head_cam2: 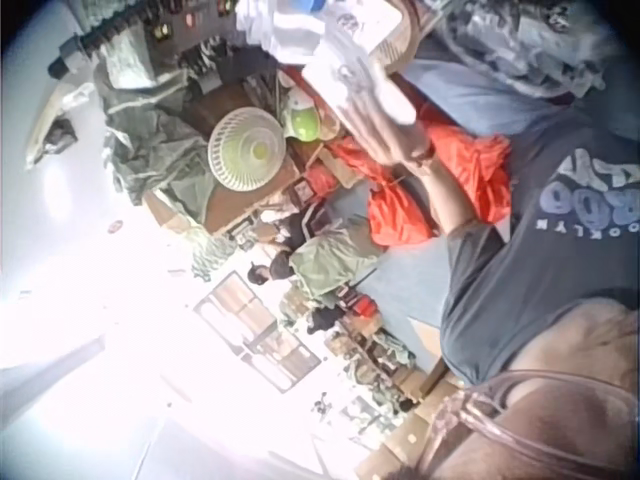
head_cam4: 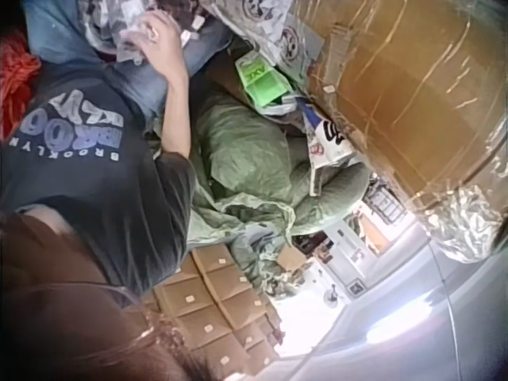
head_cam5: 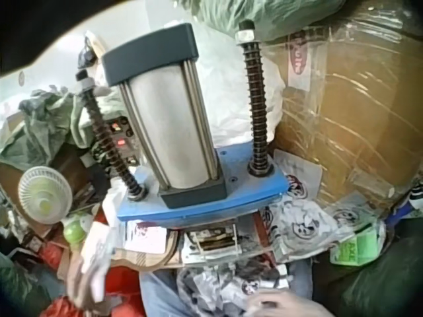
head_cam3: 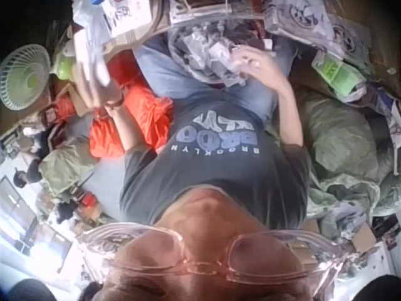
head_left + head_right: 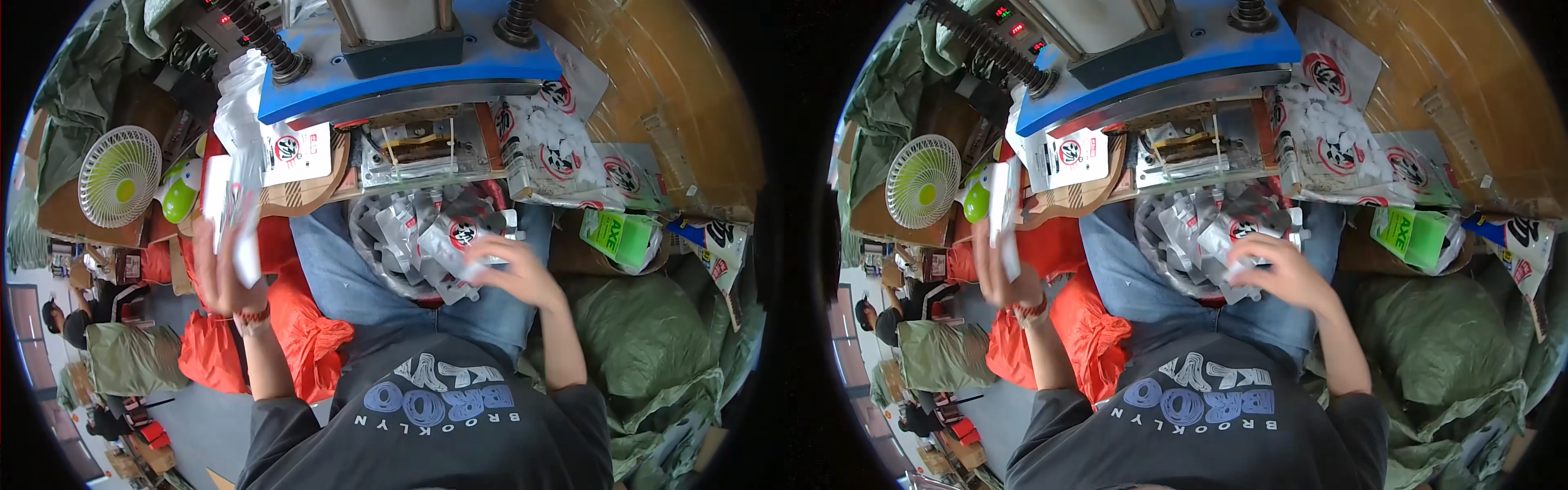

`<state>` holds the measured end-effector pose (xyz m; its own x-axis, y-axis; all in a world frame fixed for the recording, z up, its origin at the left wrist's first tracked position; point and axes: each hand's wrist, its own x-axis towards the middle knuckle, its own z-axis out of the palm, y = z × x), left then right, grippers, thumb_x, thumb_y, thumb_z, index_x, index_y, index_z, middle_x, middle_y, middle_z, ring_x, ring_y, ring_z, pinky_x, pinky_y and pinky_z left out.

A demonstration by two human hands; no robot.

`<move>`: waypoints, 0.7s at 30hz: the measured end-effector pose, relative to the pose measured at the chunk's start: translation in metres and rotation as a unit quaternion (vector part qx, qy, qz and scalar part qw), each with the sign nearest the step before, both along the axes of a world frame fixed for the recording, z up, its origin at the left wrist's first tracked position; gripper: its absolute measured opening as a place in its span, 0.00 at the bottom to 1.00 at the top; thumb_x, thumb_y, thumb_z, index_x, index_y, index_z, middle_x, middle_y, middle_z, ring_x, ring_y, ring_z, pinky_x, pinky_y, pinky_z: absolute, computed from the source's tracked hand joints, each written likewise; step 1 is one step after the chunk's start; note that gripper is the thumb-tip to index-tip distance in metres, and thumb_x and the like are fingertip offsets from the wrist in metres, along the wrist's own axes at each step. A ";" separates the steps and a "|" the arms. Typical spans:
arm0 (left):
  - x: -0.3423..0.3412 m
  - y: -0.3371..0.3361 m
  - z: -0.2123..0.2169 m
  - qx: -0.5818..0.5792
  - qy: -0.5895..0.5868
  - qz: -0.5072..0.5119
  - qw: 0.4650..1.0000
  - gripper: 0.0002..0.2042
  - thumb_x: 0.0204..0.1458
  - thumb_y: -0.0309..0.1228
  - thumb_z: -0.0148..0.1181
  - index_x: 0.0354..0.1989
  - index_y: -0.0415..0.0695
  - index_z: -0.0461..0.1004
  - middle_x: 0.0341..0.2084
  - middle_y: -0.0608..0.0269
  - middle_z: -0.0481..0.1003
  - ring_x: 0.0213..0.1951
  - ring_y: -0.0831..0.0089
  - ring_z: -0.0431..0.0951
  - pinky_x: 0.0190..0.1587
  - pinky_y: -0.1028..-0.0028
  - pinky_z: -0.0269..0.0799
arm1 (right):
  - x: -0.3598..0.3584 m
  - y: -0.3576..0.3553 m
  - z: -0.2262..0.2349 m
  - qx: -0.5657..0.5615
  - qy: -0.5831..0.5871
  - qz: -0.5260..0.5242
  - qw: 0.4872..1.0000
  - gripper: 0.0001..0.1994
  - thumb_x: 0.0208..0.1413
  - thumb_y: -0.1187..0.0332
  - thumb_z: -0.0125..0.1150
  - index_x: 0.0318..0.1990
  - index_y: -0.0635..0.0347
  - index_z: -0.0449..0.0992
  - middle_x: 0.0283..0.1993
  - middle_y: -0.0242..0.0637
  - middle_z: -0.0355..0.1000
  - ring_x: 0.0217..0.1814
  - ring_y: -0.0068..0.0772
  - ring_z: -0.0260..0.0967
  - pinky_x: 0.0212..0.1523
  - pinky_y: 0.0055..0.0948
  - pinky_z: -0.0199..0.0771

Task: Sealing small plastic pouches using a heat-sealing machine.

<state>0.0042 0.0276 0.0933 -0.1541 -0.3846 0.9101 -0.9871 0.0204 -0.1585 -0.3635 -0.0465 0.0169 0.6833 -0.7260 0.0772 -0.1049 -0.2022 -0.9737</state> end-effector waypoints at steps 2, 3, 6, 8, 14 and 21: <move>0.010 -0.040 -0.042 0.149 0.016 -0.117 0.982 0.10 0.49 0.18 0.59 0.41 0.38 0.79 0.43 0.52 0.79 0.45 0.56 0.80 0.43 0.65 0.78 | 0.028 -0.024 -0.150 0.013 0.167 0.007 0.986 0.12 0.49 0.62 0.66 0.28 0.63 0.77 0.49 0.44 0.73 0.47 0.42 0.72 0.46 0.32 0.71; 0.013 -0.053 -0.069 0.216 0.071 -0.123 0.966 0.13 0.48 0.17 0.58 0.43 0.39 0.79 0.44 0.55 0.79 0.46 0.58 0.80 0.45 0.67 0.77 | 0.045 -0.026 -0.253 -0.040 0.187 -0.001 0.981 0.17 0.47 0.57 0.68 0.23 0.63 0.76 0.50 0.47 0.74 0.48 0.44 0.72 0.45 0.34 0.71; 0.018 -0.060 -0.111 0.300 0.159 -0.067 0.938 0.18 0.48 0.18 0.57 0.49 0.43 0.77 0.49 0.60 0.77 0.50 0.62 0.77 0.51 0.67 0.74 | 0.091 -0.049 -0.260 0.046 0.336 0.072 0.938 0.24 0.43 0.47 0.69 0.31 0.64 0.80 0.40 0.52 0.76 0.47 0.46 0.74 0.45 0.40 0.71; 0.020 -0.056 -0.110 0.304 0.187 -0.081 0.931 0.20 0.48 0.19 0.57 0.51 0.44 0.76 0.50 0.61 0.76 0.53 0.63 0.76 0.52 0.66 0.72 | 0.082 -0.055 -0.247 0.020 0.331 0.114 0.937 0.27 0.41 0.42 0.68 0.32 0.62 0.80 0.36 0.50 0.77 0.38 0.47 0.76 0.42 0.39 0.72; 0.010 -0.052 -0.098 0.294 0.325 -0.058 0.897 0.16 0.45 0.17 0.60 0.44 0.42 0.79 0.33 0.57 0.80 0.32 0.69 0.79 0.35 0.74 0.73 | 0.039 -0.019 -0.061 -0.106 0.083 -0.145 0.980 0.11 0.44 0.66 0.72 0.35 0.59 0.80 0.35 0.37 0.72 0.37 0.36 0.69 0.39 0.32 0.66; -0.072 -0.015 -0.022 0.214 0.248 -0.178 0.928 0.22 0.32 0.10 0.52 0.37 0.43 0.80 0.38 0.62 0.81 0.44 0.63 0.81 0.38 0.73 0.78 | 0.058 0.016 0.082 -0.546 0.075 -0.305 0.777 0.18 0.40 0.61 0.73 0.40 0.55 0.81 0.38 0.28 0.72 0.43 0.35 0.69 0.51 0.38 0.54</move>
<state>-0.0675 0.0130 0.0710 0.0556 -0.7315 0.6795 -0.8553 0.3163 0.4104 -0.3059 -0.0305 0.0992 0.2991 -0.4755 0.8273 -0.6007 -0.7675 -0.2239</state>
